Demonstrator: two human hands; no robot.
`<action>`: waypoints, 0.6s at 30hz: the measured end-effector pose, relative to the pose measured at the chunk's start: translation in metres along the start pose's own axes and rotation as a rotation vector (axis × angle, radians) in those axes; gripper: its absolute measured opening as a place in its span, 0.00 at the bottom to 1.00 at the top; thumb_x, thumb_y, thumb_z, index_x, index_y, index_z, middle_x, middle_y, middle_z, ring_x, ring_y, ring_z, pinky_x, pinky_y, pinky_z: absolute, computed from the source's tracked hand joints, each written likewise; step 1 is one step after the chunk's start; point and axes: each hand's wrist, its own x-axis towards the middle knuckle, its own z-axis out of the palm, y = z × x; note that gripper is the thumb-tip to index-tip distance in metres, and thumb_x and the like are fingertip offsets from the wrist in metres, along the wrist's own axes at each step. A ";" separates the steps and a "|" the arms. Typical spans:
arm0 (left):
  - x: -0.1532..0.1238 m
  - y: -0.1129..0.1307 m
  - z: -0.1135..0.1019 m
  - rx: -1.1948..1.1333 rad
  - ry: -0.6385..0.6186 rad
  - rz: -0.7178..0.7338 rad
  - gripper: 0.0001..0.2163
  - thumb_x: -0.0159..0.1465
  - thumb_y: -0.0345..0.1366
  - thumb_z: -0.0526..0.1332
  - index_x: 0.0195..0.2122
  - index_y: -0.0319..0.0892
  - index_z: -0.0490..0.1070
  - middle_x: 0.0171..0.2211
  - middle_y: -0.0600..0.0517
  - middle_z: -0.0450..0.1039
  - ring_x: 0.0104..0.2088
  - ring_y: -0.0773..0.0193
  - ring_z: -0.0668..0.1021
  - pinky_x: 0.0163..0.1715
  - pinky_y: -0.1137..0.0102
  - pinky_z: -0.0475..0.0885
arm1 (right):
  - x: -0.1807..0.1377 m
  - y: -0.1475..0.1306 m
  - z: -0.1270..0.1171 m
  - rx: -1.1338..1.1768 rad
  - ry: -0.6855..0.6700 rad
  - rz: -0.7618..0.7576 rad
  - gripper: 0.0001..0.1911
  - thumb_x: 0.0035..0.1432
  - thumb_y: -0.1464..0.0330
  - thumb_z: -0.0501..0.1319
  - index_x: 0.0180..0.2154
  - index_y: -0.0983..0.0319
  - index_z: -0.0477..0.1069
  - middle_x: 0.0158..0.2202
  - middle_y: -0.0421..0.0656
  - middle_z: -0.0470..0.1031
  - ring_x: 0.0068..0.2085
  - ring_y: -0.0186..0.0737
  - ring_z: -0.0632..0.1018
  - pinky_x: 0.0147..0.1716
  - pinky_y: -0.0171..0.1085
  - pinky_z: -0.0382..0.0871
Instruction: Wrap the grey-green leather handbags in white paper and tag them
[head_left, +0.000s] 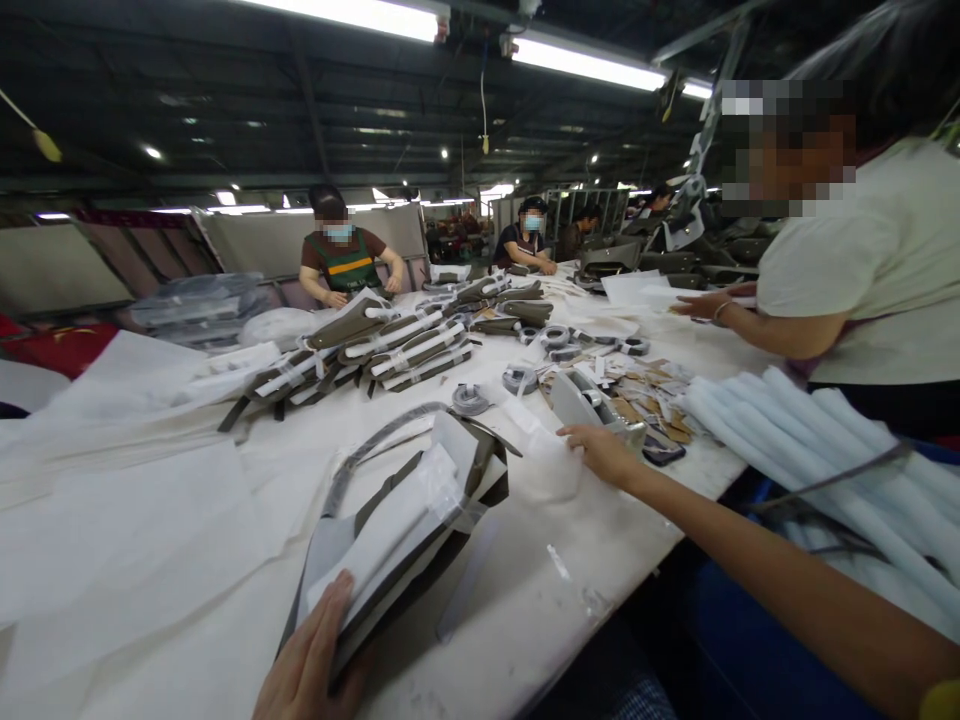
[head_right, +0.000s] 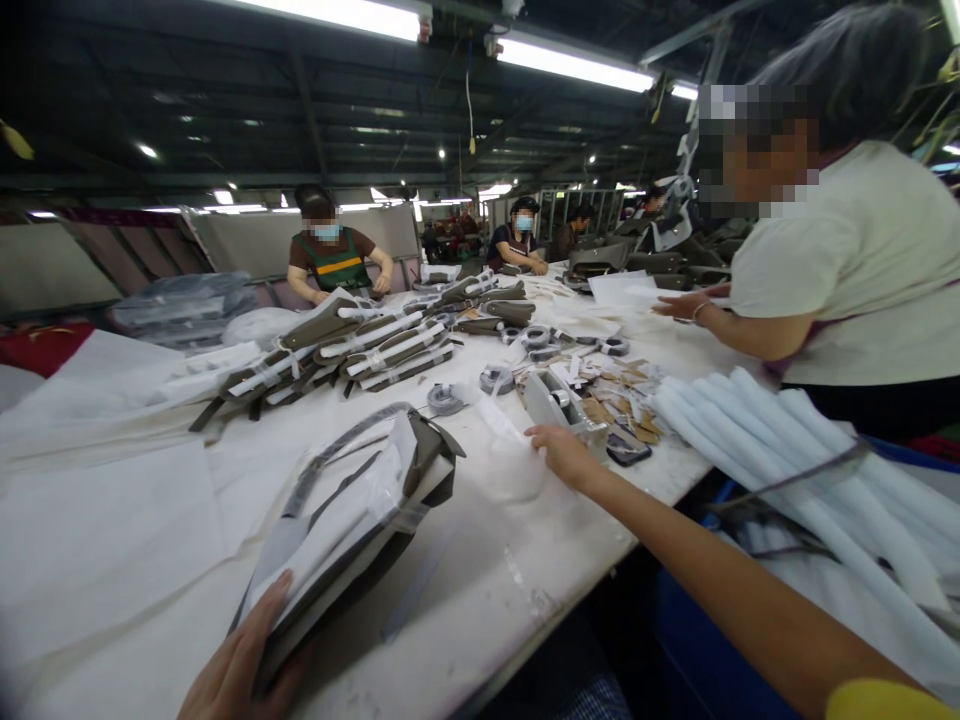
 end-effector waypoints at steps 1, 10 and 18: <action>0.001 0.001 -0.001 -0.003 0.001 0.000 0.32 0.68 0.30 0.59 0.70 0.52 0.47 0.58 0.51 0.72 0.50 0.57 0.79 0.55 0.65 0.73 | -0.002 -0.001 -0.004 -0.008 -0.020 -0.019 0.21 0.40 0.86 0.50 0.28 0.62 0.76 0.53 0.49 0.77 0.56 0.49 0.76 0.58 0.49 0.66; -0.001 -0.003 0.002 -0.049 -0.010 0.002 0.31 0.68 0.32 0.59 0.70 0.52 0.49 0.58 0.50 0.72 0.51 0.56 0.79 0.56 0.64 0.72 | -0.022 -0.018 -0.047 -0.009 -0.231 -0.160 0.19 0.48 0.82 0.54 0.28 0.58 0.80 0.52 0.41 0.79 0.57 0.47 0.75 0.58 0.44 0.66; -0.003 -0.001 0.002 -0.025 -0.033 -0.050 0.30 0.68 0.34 0.59 0.70 0.52 0.50 0.58 0.49 0.71 0.50 0.54 0.79 0.53 0.62 0.73 | -0.039 -0.032 -0.033 0.009 -0.278 -0.007 0.21 0.57 0.55 0.64 0.50 0.57 0.78 0.48 0.47 0.81 0.48 0.50 0.80 0.50 0.43 0.71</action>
